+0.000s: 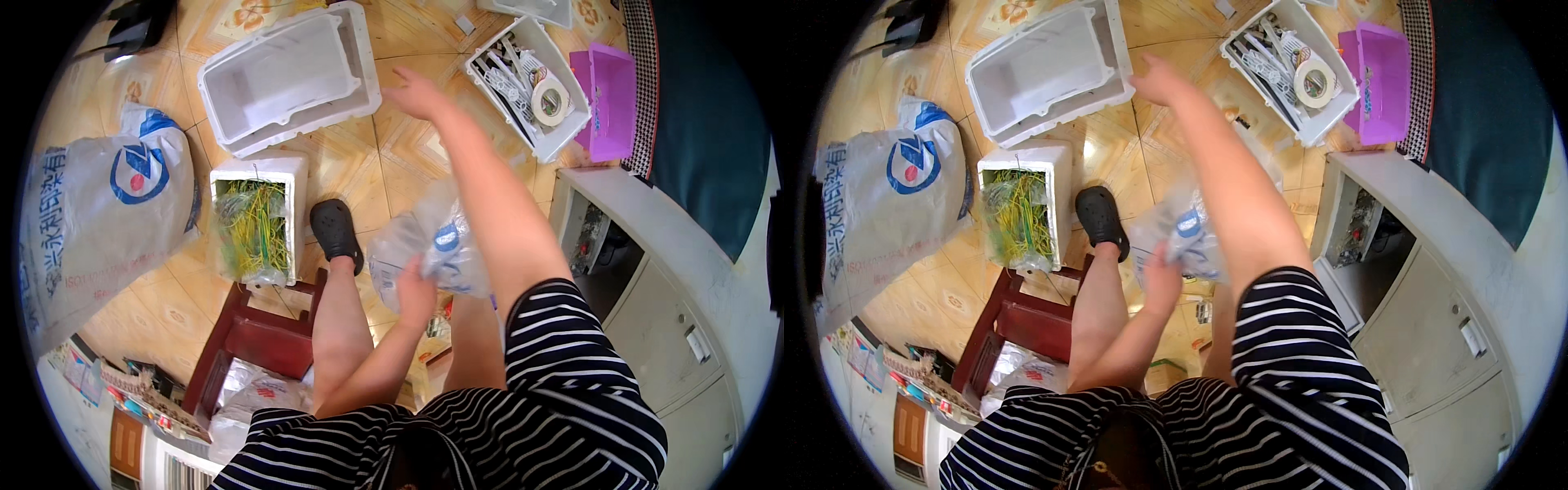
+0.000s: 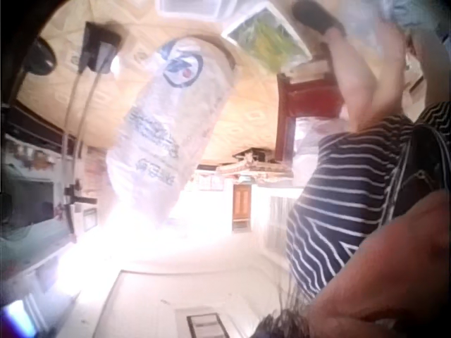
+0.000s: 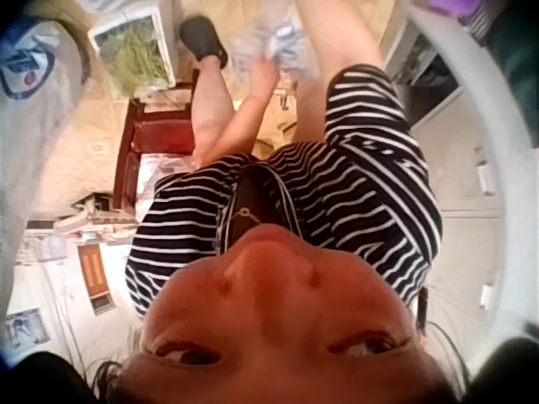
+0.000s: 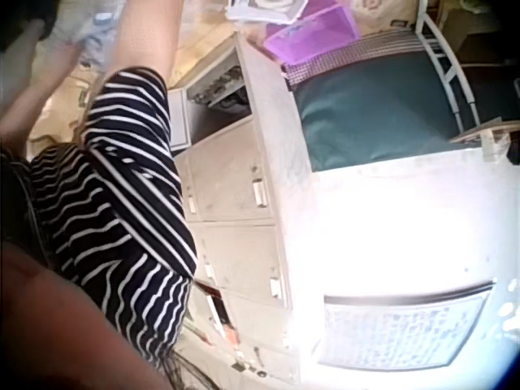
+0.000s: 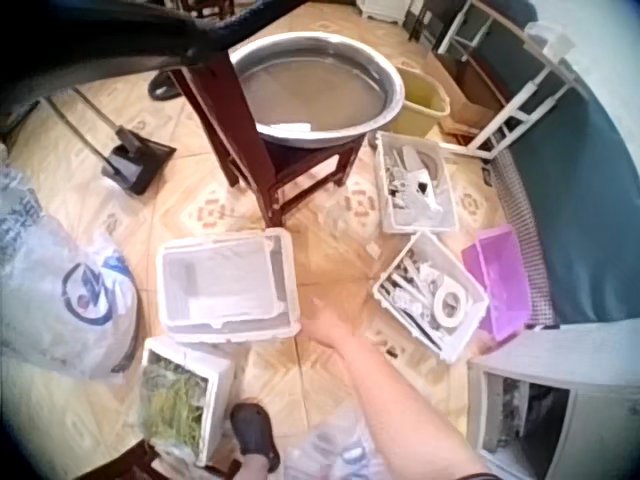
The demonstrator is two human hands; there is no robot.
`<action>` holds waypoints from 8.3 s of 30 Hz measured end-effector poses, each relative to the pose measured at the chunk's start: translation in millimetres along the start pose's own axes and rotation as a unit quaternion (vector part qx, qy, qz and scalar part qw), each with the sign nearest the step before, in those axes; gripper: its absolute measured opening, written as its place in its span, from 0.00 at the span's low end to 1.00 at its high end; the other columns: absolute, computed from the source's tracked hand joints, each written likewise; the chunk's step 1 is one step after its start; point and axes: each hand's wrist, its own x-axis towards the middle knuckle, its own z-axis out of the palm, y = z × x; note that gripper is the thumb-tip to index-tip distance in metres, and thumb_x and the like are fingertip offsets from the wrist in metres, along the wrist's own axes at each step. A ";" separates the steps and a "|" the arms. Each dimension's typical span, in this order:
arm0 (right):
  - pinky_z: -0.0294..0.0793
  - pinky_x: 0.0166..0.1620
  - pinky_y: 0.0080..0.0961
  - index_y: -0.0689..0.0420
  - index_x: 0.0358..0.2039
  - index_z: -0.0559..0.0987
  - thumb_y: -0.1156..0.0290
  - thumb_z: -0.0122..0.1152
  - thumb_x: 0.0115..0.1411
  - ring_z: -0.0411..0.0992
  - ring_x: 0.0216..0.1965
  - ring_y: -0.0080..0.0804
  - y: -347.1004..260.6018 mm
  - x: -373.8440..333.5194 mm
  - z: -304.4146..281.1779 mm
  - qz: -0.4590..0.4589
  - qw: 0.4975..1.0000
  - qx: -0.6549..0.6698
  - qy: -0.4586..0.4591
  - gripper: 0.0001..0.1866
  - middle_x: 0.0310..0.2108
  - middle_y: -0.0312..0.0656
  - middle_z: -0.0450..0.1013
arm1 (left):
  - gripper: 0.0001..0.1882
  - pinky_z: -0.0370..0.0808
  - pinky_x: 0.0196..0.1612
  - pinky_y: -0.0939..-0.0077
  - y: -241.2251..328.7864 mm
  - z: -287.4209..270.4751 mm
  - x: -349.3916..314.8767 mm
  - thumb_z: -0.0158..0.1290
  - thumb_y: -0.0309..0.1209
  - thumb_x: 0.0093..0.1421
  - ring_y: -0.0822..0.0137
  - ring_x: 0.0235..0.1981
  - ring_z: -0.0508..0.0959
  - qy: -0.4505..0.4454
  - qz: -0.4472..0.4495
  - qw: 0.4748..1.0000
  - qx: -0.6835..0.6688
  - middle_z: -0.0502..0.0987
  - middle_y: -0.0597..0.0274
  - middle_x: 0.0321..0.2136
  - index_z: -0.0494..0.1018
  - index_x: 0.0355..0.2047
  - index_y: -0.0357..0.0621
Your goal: The person sorts various household components and electronics, moving them between plastic bags and storage bins by hand while sitting on the floor.
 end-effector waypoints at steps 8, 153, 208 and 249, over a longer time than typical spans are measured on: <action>0.63 0.58 0.28 0.55 0.60 0.67 0.54 0.58 0.59 0.67 0.53 0.32 134.6 -144.3 -127.7 -0.011 0.982 0.182 -0.055 0.32 0.52 0.43 0.71 | 0.17 0.70 0.46 0.77 37.0 -11.8 26.3 0.47 0.19 0.56 0.67 0.41 0.74 0.124 -0.001 0.984 -0.129 0.76 0.58 0.40 0.69 0.48 0.34; 0.75 0.43 0.24 0.56 0.47 0.75 0.55 0.63 0.58 0.75 0.40 0.25 293.4 -27.2 -205.2 -0.150 0.806 0.554 0.144 0.22 0.41 0.35 0.75 | 0.27 0.71 0.48 0.78 145.4 33.0 123.0 0.40 0.16 0.46 0.70 0.41 0.75 -0.128 0.213 0.964 -0.096 0.77 0.61 0.41 0.72 0.49 0.35; 0.71 0.50 0.32 0.58 0.41 0.70 0.83 0.54 0.48 0.71 0.41 0.33 236.2 -87.3 -190.1 -0.372 0.675 0.632 0.080 0.17 0.36 0.41 0.71 | 0.29 0.68 0.50 0.77 147.7 30.8 130.4 0.44 0.18 0.47 0.69 0.46 0.73 -0.105 0.203 0.972 -0.056 0.75 0.60 0.46 0.69 0.53 0.35; 0.69 0.44 0.19 0.58 0.46 0.78 0.59 0.53 0.65 0.69 0.39 0.16 367.8 -124.6 -213.4 -0.046 0.970 0.128 -0.199 0.17 0.34 0.33 0.75 | 0.29 0.70 0.49 0.79 152.3 24.7 143.8 0.39 0.18 0.49 0.69 0.45 0.74 -0.089 0.202 0.973 -0.070 0.75 0.58 0.46 0.68 0.55 0.34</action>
